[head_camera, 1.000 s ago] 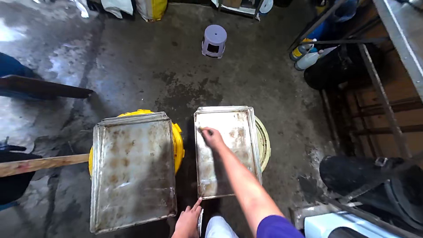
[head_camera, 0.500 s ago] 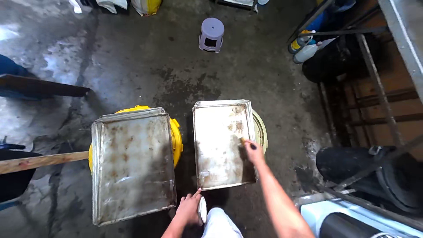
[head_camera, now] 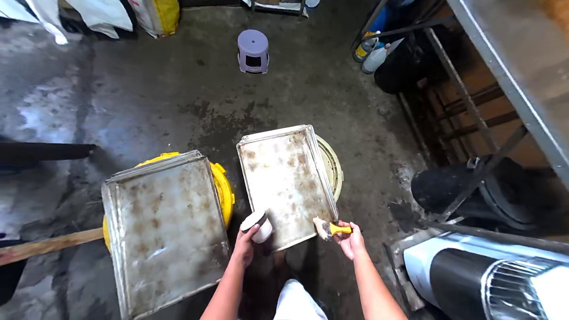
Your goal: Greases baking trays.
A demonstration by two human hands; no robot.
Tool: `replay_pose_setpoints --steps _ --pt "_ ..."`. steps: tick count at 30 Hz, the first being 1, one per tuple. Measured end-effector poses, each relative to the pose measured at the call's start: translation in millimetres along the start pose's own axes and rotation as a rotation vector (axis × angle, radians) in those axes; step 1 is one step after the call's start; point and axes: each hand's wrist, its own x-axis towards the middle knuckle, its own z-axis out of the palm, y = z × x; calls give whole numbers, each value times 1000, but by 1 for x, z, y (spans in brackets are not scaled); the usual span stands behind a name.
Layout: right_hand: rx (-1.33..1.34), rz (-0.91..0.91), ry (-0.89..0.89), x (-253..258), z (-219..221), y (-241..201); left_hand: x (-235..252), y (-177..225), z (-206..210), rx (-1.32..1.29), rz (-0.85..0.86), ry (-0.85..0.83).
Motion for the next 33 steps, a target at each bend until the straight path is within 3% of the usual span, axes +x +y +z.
replay_pose_setpoints --steps 8,11,18,23,29,31,33 --pt "-30 -43 32 -14 1 14 5 -6 -7 29 -8 26" --pt "-107 -87 -1 -23 -7 33 12 -9 -19 27 76 42" --pt "-362 -162 -35 -96 -8 85 -34 23 -45 -113 282 154" --pt "-598 -313 -237 -173 15 127 -79 39 -142 -211 323 178" --pt "-686 -275 -450 -220 74 226 -119 61 -289 -169 383 266" --pt "-687 -252 -421 -216 98 254 -114 71 -323 -75 353 261" --pt "-686 -277 -398 -208 110 270 -110 77 -343 215 360 311"
